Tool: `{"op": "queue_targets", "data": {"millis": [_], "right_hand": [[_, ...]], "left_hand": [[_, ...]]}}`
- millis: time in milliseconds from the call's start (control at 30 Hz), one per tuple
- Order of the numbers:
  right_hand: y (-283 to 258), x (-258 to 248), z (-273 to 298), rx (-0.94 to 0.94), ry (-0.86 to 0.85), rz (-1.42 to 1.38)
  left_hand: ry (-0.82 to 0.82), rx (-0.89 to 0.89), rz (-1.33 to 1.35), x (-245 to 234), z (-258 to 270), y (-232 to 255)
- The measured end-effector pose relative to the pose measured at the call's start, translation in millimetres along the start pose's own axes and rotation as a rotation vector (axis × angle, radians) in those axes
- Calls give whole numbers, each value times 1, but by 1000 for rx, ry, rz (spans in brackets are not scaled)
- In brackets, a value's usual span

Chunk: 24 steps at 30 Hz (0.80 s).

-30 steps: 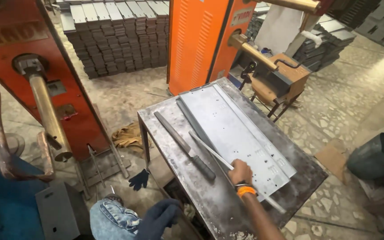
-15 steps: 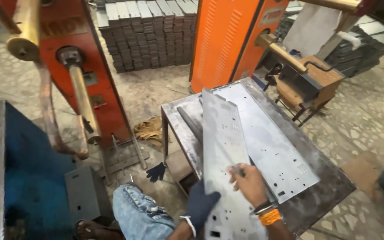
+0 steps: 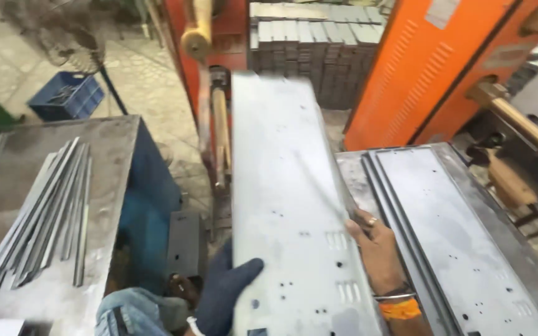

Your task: Operator uses a spot welding machine to attach thin metal strips to larger metal panels in a repetitive assembly process.

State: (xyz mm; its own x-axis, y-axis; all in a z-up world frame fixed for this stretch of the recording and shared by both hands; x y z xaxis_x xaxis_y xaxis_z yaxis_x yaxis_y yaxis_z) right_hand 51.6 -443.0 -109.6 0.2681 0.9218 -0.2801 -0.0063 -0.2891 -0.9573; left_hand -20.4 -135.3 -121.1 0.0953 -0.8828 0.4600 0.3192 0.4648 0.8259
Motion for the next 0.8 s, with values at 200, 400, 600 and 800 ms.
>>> {"op": "queue_targets", "data": {"millis": [200,400,600,800], "right_hand": [[-23,85,18,20,-185,-233],[-18,73,21,12,-193,-181],[-93,-24,-15,-318,50,310],[-198,50,-46,-690,-123,715]], "left_hand": [[196,65,-48,-69,42,40],[185,42,-69,-183,12,28],[337,-21,-1087,-203,19,188],[267,321,-1722,-149,0,278]]}}
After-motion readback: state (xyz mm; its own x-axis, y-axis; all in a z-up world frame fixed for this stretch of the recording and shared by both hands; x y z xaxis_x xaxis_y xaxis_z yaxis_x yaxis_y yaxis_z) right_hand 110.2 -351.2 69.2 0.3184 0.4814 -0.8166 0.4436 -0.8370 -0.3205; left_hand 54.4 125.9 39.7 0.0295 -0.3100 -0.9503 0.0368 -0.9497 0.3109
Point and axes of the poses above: each hand's wrist, its own z-axis away from the middle knuckle, its own x-axis out of the palm, y = z × x, the point moved 10 cm from there along -z, towards the middle knuckle
